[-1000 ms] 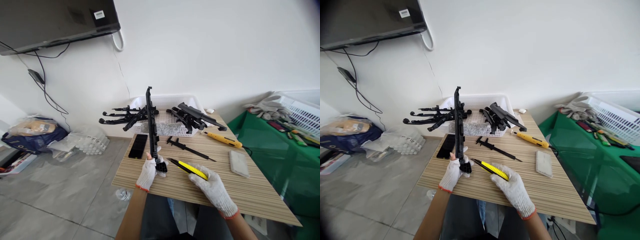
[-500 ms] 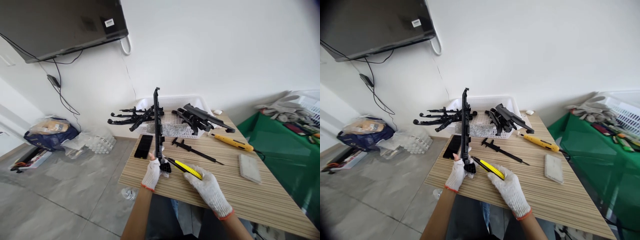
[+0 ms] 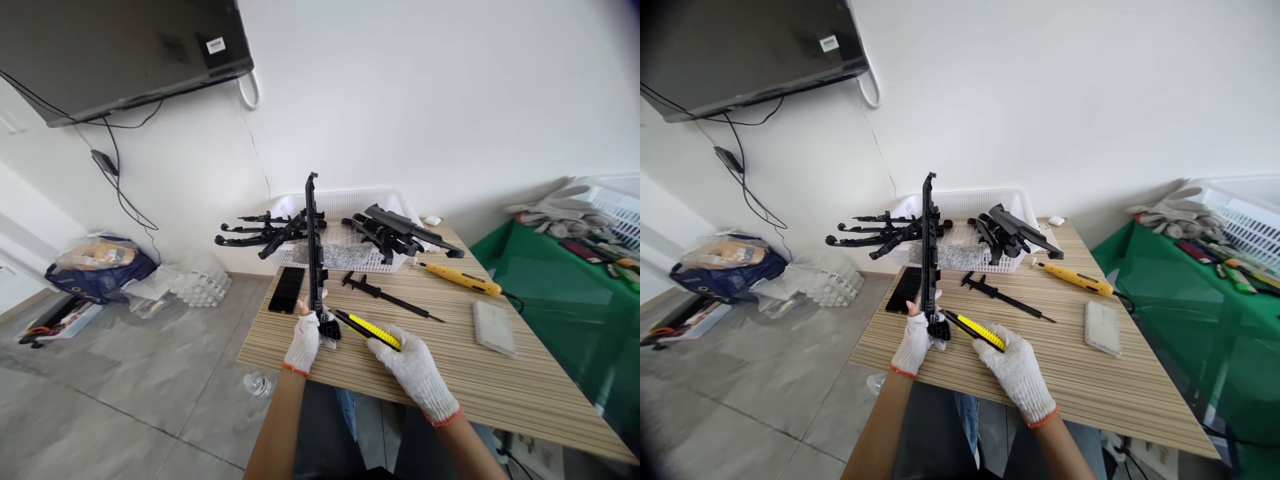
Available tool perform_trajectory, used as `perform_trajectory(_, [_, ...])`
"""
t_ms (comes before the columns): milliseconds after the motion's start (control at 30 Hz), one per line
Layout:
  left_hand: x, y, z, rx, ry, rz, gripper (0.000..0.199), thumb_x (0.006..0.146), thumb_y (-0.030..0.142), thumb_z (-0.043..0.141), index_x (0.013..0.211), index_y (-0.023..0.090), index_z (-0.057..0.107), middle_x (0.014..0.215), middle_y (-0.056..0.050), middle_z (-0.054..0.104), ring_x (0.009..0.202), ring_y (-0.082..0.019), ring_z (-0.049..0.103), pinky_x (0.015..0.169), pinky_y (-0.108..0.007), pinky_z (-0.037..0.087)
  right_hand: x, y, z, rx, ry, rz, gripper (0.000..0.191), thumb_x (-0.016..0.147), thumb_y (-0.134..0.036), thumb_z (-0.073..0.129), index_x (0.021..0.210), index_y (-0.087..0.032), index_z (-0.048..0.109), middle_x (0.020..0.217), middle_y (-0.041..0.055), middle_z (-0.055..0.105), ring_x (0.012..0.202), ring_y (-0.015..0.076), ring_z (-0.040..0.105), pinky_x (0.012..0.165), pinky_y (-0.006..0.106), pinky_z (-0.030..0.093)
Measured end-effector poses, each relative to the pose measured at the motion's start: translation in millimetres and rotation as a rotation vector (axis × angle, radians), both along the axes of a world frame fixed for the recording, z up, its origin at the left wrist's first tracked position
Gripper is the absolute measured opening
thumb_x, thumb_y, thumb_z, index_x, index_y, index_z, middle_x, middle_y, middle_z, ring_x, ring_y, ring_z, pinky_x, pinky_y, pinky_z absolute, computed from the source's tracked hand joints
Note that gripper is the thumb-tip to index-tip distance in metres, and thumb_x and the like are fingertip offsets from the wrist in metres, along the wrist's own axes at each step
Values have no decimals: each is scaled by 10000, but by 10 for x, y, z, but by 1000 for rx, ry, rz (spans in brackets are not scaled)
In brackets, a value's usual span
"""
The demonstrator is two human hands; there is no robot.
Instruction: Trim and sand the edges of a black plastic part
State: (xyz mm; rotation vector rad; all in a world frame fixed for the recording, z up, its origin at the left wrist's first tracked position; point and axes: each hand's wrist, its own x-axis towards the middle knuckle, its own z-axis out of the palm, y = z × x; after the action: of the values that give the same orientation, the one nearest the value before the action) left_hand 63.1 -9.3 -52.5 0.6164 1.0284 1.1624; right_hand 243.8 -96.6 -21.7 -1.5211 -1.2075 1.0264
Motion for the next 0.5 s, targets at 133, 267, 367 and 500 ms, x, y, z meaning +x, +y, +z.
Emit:
perform_trajectory(133, [25,-29,53,24,45,77,842,856,787,304,1345,156,569,546,14,572,437,-141,519,397,-240,441,15,-26,-22,13,-10,25,397,689,-469,664,951,-188,765,909,61,762,826,273,701,707,318,563])
perform_trajectory(267, [50,-67,121,34,73,92,879,834,808,297,1348,147,564,515,28,545,395,-129,496,340,-219,403,30,-54,-25,-36,-27,49,461,711,-485,633,1020,-163,751,867,65,760,731,252,698,629,304,558])
perform_trajectory(367, [51,-81,147,42,83,75,881,822,812,318,1357,154,554,515,27,548,377,-128,498,308,-207,376,39,-68,-16,-25,-41,50,456,704,-487,637,1001,-162,754,878,69,763,745,257,704,654,310,566])
perform_trajectory(500, [41,-99,156,48,98,56,869,821,809,325,1355,164,559,553,0,602,407,-137,547,319,-204,401,62,-67,-23,14,-76,70,441,726,-487,639,1024,-186,761,984,70,764,939,290,703,849,349,557])
